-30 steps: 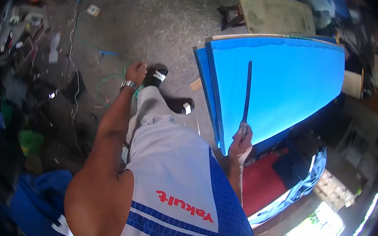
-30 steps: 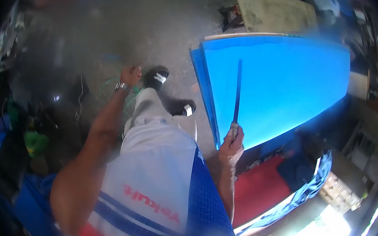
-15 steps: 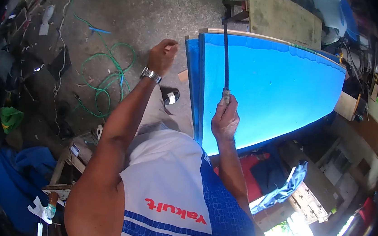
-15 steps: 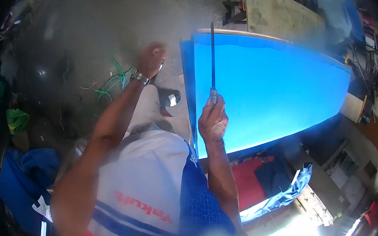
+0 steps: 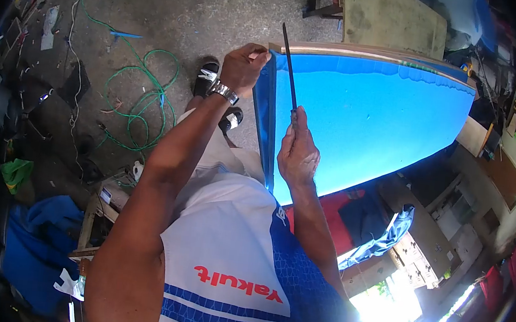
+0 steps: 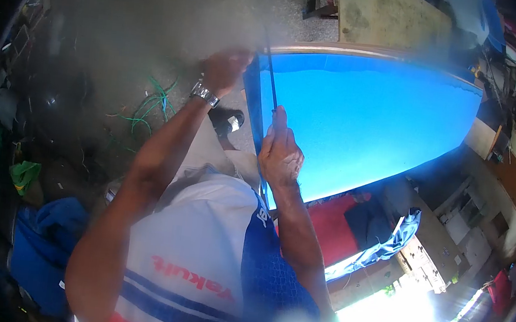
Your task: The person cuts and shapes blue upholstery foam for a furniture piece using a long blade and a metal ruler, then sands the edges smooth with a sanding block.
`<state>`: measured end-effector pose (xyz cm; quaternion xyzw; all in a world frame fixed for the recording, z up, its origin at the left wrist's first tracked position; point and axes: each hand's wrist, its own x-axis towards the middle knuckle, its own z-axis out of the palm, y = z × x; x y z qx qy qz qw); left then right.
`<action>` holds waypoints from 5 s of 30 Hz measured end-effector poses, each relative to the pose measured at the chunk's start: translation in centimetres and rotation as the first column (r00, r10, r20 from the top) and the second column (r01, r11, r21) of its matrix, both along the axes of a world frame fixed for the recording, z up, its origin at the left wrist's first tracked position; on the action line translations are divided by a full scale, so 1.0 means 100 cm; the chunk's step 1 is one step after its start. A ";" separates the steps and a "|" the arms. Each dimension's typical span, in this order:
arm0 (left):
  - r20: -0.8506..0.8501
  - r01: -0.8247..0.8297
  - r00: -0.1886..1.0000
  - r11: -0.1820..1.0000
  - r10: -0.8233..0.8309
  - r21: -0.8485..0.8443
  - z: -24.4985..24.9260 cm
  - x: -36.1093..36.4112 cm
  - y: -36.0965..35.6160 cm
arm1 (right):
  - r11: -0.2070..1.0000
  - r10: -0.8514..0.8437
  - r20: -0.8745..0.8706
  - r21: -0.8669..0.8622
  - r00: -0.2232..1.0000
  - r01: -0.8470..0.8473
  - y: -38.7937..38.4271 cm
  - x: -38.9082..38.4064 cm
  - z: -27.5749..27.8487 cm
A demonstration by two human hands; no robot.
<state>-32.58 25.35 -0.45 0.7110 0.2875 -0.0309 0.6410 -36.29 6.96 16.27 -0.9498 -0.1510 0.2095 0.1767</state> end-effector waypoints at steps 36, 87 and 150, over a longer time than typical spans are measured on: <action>-0.565 0.474 0.526 -0.333 -0.635 0.815 0.019 -0.085 -0.251 | -0.352 -0.932 -0.252 0.468 -0.259 0.810 -0.334 -0.424 -0.055; 0.022 0.333 -0.261 -0.069 -0.965 0.941 0.058 -0.055 -1.388 | -0.870 -0.492 -0.545 0.331 -0.678 0.365 -1.011 -0.517 -0.171; -0.096 -0.545 0.799 0.781 0.594 0.304 0.056 -0.319 -0.429 | 0.673 -0.204 0.181 0.739 0.962 0.004 -0.700 -0.219 0.017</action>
